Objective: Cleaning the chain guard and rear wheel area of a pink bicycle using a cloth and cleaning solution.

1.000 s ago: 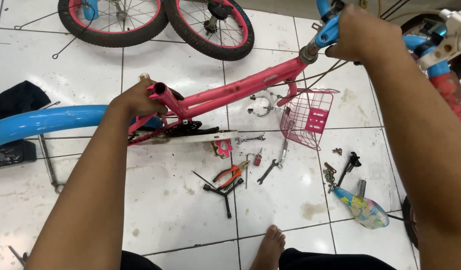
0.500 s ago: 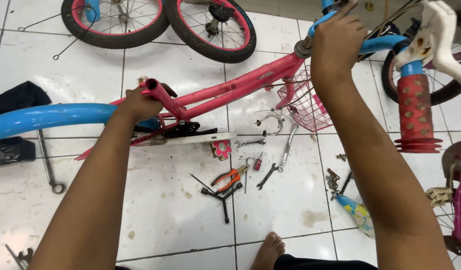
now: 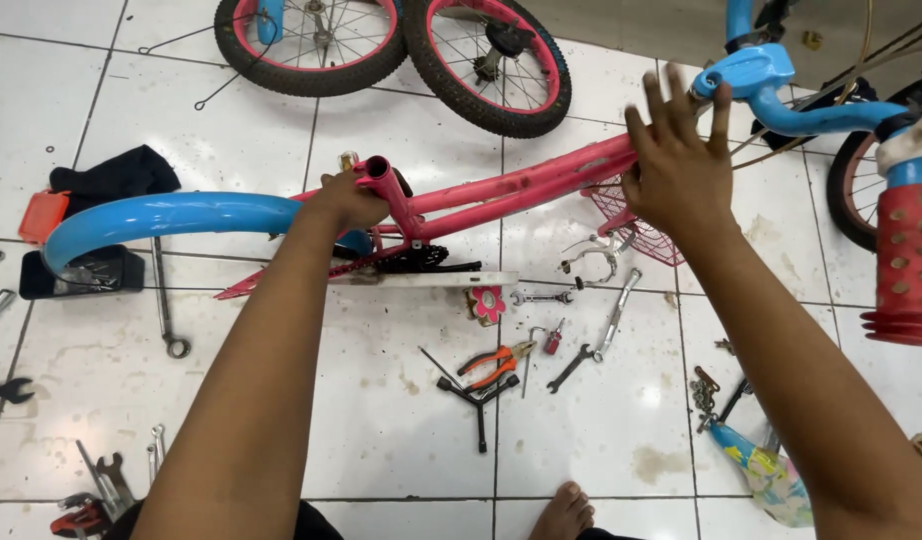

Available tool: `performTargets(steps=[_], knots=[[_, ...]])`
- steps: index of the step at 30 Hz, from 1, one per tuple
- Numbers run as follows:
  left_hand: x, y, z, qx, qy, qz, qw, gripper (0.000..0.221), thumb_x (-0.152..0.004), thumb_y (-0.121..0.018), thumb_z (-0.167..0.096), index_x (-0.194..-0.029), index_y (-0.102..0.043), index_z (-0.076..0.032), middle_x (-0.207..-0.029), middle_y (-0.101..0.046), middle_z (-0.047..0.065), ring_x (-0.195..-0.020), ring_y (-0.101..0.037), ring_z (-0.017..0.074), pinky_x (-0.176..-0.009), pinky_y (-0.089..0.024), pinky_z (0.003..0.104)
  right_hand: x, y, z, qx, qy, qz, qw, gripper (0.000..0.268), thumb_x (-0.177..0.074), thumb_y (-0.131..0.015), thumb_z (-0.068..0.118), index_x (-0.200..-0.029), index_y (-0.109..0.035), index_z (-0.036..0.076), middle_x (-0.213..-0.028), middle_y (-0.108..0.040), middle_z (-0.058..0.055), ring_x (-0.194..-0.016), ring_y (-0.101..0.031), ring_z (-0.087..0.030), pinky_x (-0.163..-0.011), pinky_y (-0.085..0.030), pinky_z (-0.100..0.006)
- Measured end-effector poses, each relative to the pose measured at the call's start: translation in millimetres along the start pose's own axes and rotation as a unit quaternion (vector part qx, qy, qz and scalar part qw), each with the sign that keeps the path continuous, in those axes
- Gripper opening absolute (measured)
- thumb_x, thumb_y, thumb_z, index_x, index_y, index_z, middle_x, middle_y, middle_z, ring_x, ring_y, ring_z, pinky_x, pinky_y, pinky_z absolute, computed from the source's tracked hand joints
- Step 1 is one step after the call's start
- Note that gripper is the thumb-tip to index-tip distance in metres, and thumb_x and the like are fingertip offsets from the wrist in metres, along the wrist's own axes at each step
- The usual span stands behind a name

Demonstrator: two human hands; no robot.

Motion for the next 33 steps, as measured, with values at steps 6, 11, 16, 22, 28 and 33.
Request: performTargets(steps=[6, 11, 16, 22, 28, 33], knots=[[8.0, -5.2, 5.2, 0.099, -0.005, -0.148, 0.984, 0.024, -0.082, -0.059, -0.021, -0.097, -0.075, -0.01, -0.124, -0.066, 0.019, -0.112, -0.041, 0.0472, -0.094, -0.046, 0.055, 5.0, -41.8, 35.5, -0.249, -0.02, 0.023, 0.968, 0.064, -0.086, -0.067, 0.035, -0.147, -0.058, 0.015, -0.157, -0.057, -0.007, -0.17, -0.019, -0.025, -0.131, 0.002, -0.06], [12.5, -6.3, 5.2, 0.002, -0.049, -0.257, 0.965, 0.022, -0.077, -0.068, -0.021, -0.091, -0.078, -0.008, -0.139, -0.051, 0.036, -0.096, -0.057, 0.0527, -0.078, -0.053, 0.054, -2.0, -56.4, 50.0, -0.316, -0.031, 0.081, 0.945, 0.063, -0.084, -0.071, 0.035, -0.141, -0.058, 0.011, -0.147, -0.057, -0.018, -0.169, -0.006, -0.035, -0.123, 0.009, -0.069], [7.6, -9.2, 7.9, -0.042, -0.075, -0.267, 0.96, 0.019, -0.078, -0.065, -0.022, -0.079, -0.076, -0.006, -0.098, -0.072, 0.023, -0.084, -0.058, 0.0446, -0.079, -0.049, 0.051, -3.4, -52.7, 47.5, -0.328, -0.038, 0.072, 0.941, 0.061, -0.082, -0.072, 0.032, -0.137, -0.057, 0.009, -0.151, -0.056, -0.021, -0.168, -0.004, -0.036, -0.121, 0.009, -0.071], [28.1, 8.7, -8.8, -0.004, -0.123, -0.299, 0.946, 0.009, -0.069, -0.067, -0.008, -0.077, -0.067, -0.004, -0.078, -0.069, 0.016, -0.067, -0.059, 0.0389, -0.069, -0.05, 0.05, 10.5, -14.4, 19.3, -0.469, -0.006, -0.091, 0.878, 0.05, -0.083, -0.079, 0.01, -0.131, -0.064, 0.01, -0.154, -0.055, -0.01, -0.15, -0.039, -0.027, -0.117, -0.015, -0.05], [29.5, 9.7, -8.0, -0.037, -0.082, -0.28, 0.956, 0.008, -0.065, -0.058, -0.013, -0.07, -0.06, -0.008, -0.062, -0.065, 0.015, -0.072, -0.069, 0.0431, -0.082, -0.051, 0.049, 59.3, -55.4, 33.4, -0.44, -0.02, -0.144, 0.886, 0.041, -0.075, -0.065, 0.017, -0.116, -0.067, 0.018, -0.11, -0.06, -0.003, -0.107, -0.059, -0.026, -0.093, -0.046, -0.044], [24.4, 6.7, -2.1, -0.007, -0.069, -0.275, 0.959, 0.008, -0.063, -0.059, -0.01, -0.068, -0.06, -0.004, -0.058, -0.062, 0.02, -0.068, -0.068, 0.0488, -0.072, -0.052, 0.049, 91.5, -77.4, -28.8, -0.62, -0.189, -0.119, 0.752, 0.013, -0.071, -0.069, 0.014, -0.079, -0.061, 0.019, -0.054, -0.048, 0.005, -0.049, -0.054, -0.02, -0.053, -0.046, -0.031]])
Point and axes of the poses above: each hand's wrist, its own x-axis away from the middle knuckle, its own y-axis out of the back of the hand, z = x × y, the point moved 7 cm from there along -x, towards the middle knuckle
